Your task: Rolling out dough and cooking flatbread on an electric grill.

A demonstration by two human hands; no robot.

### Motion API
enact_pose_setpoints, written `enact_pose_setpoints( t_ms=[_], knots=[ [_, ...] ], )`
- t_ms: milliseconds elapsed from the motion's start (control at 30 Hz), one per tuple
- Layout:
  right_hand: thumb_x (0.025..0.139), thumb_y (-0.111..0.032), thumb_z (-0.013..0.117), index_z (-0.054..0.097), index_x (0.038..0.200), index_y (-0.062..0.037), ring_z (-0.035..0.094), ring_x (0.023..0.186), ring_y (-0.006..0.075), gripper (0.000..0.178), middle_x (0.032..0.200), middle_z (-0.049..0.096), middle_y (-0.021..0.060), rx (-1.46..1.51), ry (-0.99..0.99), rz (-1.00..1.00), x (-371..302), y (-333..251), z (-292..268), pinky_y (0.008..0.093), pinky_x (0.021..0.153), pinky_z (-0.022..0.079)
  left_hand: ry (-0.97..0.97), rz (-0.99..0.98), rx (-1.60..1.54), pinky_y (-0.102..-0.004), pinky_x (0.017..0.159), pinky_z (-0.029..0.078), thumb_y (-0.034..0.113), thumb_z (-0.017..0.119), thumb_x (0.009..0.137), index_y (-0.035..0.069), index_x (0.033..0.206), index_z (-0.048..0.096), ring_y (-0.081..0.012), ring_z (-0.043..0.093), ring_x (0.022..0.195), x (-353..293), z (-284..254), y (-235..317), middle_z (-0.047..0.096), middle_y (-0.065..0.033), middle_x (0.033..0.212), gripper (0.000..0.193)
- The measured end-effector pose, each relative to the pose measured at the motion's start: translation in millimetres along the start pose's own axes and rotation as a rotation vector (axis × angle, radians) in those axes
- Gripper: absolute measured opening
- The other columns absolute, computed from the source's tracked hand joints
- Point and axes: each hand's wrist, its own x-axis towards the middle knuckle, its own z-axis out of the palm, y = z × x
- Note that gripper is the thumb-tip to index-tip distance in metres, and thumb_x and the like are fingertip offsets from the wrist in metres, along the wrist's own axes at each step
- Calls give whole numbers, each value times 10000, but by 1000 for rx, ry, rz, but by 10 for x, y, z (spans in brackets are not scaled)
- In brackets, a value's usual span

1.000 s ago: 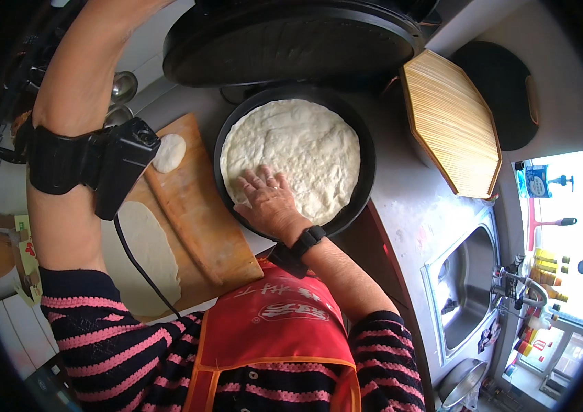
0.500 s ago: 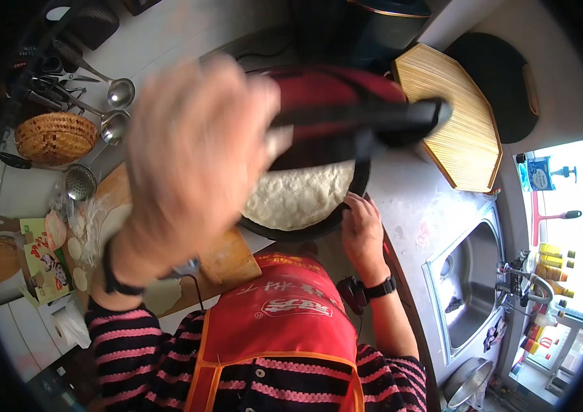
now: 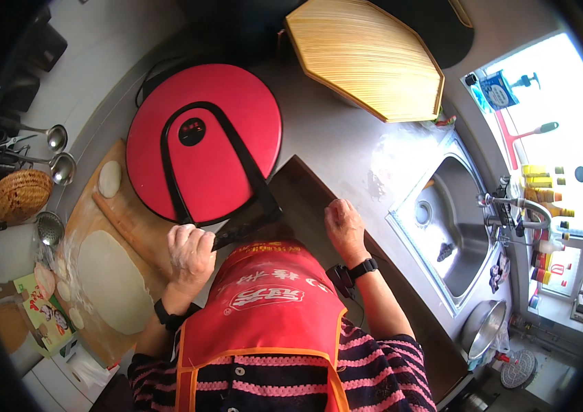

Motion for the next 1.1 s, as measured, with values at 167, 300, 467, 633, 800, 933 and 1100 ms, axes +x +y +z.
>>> enact_pose_setpoints(
  t_ms=[167, 300, 467, 633, 800, 933, 1100],
  knots=[
    [843, -225, 628, 529, 816, -61, 595, 748, 355, 194, 781, 603, 143, -114, -144, 182, -119, 231, -56, 444, 636, 455, -80, -51, 42, -448, 826, 407, 87, 665, 664, 62, 839, 546, -275, 535, 849, 74, -21, 91, 521, -80, 802, 214],
    [855, -275, 615, 544, 783, -57, 599, 719, 372, 241, 730, 611, 162, -177, -119, 208, -161, 316, -100, 461, 614, 452, -133, -105, 7, -446, 821, 398, 233, 706, 719, 51, 868, 550, -280, 521, 835, 184, -73, 229, 526, -84, 815, 282],
    [861, -339, 603, 572, 699, -56, 603, 655, 393, 327, 648, 605, 180, -260, -120, 252, -132, 456, -159, 482, 577, 463, -158, -94, 30, -428, 772, 396, 334, 675, 769, 46, 862, 545, -279, 502, 748, 80, 22, 193, 520, -88, 781, 329],
    [861, -355, 600, 578, 695, -61, 607, 656, 387, 339, 649, 607, 175, -299, -138, 256, -170, 575, -172, 477, 578, 470, -117, -133, 72, -419, 749, 394, 336, 664, 789, 49, 850, 540, -281, 491, 707, 113, 50, 269, 514, -89, 751, 319],
    [864, -368, 600, 562, 678, -53, 599, 636, 382, 368, 624, 592, 175, -291, -103, 256, -264, 646, -251, 469, 557, 458, -76, -144, 97, -413, 746, 396, 312, 684, 772, 54, 841, 549, -278, 494, 696, 176, 144, 303, 516, -81, 739, 299],
    [869, -362, 605, 538, 661, -40, 571, 605, 388, 390, 604, 567, 181, -203, -26, 325, -370, 756, -377, 460, 541, 428, -63, -131, 98, -412, 745, 402, 318, 685, 772, 51, 860, 561, -279, 502, 702, 195, 146, 305, 515, -84, 738, 307],
    [863, -328, 627, 495, 653, -24, 515, 565, 383, 393, 573, 513, 175, -161, 83, 442, -578, 1006, -514, 444, 540, 409, -38, -96, 143, -420, 769, 417, 352, 710, 760, 52, 919, 585, -268, 520, 723, 209, 136, 297, 541, -75, 762, 362]
  ],
)
